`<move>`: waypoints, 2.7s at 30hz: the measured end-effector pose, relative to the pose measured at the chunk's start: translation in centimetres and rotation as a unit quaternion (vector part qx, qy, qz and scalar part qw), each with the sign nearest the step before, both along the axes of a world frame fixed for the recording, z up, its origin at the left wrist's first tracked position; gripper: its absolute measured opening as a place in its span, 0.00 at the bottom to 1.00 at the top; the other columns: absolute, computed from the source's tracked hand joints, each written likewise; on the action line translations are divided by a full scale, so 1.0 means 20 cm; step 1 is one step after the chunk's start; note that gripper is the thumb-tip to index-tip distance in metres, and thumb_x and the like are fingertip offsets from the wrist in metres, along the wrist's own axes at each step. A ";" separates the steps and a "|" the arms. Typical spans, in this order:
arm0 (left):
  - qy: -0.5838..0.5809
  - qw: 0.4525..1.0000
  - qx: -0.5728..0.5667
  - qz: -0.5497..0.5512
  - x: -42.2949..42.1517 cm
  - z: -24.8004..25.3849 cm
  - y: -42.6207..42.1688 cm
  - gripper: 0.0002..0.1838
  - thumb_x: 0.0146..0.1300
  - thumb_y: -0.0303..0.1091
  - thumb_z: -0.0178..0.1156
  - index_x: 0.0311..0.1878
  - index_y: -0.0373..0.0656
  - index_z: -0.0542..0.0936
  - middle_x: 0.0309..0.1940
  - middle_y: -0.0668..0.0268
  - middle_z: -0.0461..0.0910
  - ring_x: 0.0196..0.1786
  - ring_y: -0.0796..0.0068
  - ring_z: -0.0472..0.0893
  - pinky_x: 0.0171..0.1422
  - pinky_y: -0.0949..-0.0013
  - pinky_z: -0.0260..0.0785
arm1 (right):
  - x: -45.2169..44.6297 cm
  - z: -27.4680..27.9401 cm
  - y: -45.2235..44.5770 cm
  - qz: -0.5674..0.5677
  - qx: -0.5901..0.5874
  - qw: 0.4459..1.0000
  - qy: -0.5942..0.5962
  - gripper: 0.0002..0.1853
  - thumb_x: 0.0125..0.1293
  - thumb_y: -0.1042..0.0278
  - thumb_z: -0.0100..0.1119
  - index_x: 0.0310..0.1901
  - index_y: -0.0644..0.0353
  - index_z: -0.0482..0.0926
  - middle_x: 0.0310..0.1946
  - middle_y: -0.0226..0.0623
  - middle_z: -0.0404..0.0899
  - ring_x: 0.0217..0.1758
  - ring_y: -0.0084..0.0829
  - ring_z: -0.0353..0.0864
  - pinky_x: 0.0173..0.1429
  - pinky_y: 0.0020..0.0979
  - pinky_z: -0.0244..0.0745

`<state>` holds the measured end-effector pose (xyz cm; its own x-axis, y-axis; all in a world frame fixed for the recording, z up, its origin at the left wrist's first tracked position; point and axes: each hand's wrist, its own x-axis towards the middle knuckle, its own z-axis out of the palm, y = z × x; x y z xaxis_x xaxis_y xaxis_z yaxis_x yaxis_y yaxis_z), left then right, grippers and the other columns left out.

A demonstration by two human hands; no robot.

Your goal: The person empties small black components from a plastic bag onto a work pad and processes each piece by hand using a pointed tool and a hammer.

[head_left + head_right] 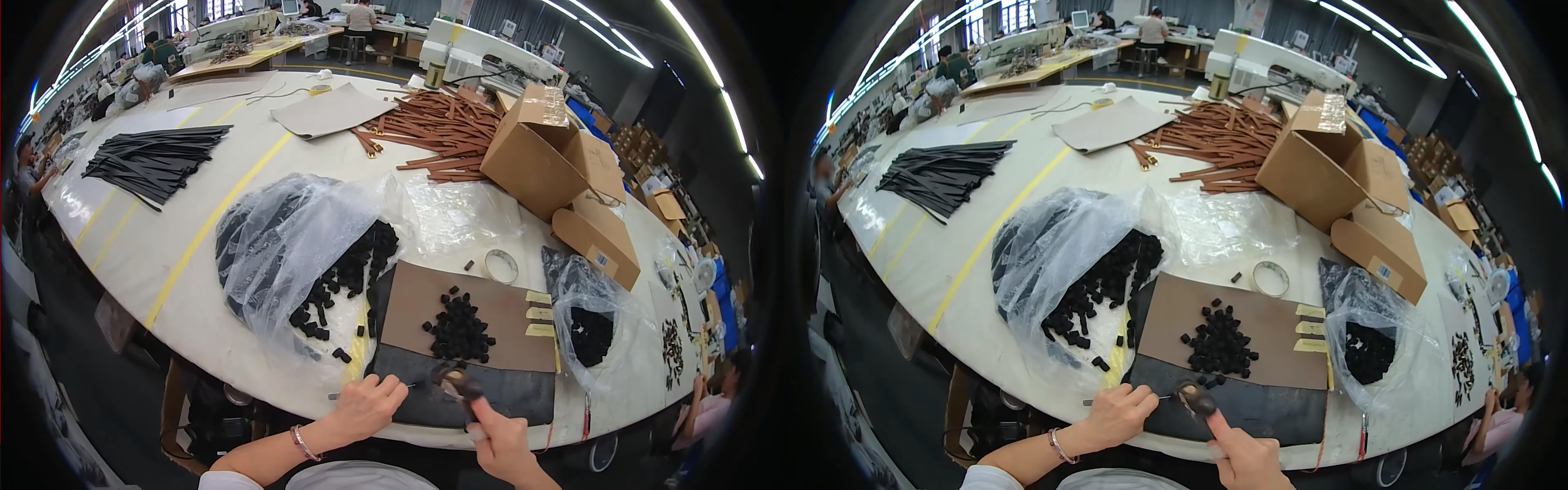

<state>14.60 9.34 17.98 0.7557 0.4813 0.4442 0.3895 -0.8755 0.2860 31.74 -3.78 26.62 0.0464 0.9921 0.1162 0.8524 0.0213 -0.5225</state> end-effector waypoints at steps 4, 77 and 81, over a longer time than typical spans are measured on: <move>0.000 1.000 -0.004 -0.001 0.00 0.00 0.00 0.06 0.42 0.25 0.54 0.26 0.46 0.71 0.21 0.71 0.66 0.21 0.74 0.69 0.19 0.71 0.60 | -0.02 -0.11 0.02 0.002 0.083 0.997 -0.002 0.25 0.55 0.74 0.54 0.58 0.62 0.68 0.23 0.46 0.77 0.24 0.44 0.78 0.28 0.36 0.71; -0.248 0.532 -0.806 -0.073 -0.01 0.14 -0.05 0.08 0.62 0.31 0.57 0.38 0.36 0.77 0.24 0.69 0.75 0.19 0.88 0.67 0.20 0.84 0.56 | -0.14 -0.26 0.16 -0.046 0.160 0.921 0.353 0.15 0.49 0.82 0.60 0.42 0.64 0.80 0.31 0.34 0.76 0.25 0.16 0.68 0.24 0.17 0.61; -0.253 0.523 -0.808 -0.096 -0.03 0.10 -0.04 0.08 0.63 0.31 0.57 0.39 0.36 0.77 0.25 0.68 0.76 0.19 0.89 0.67 0.20 0.85 0.56 | -0.13 -0.22 0.17 -0.030 0.096 0.920 0.378 0.13 0.52 0.82 0.59 0.42 0.64 0.79 0.33 0.35 0.76 0.25 0.17 0.71 0.26 0.18 0.65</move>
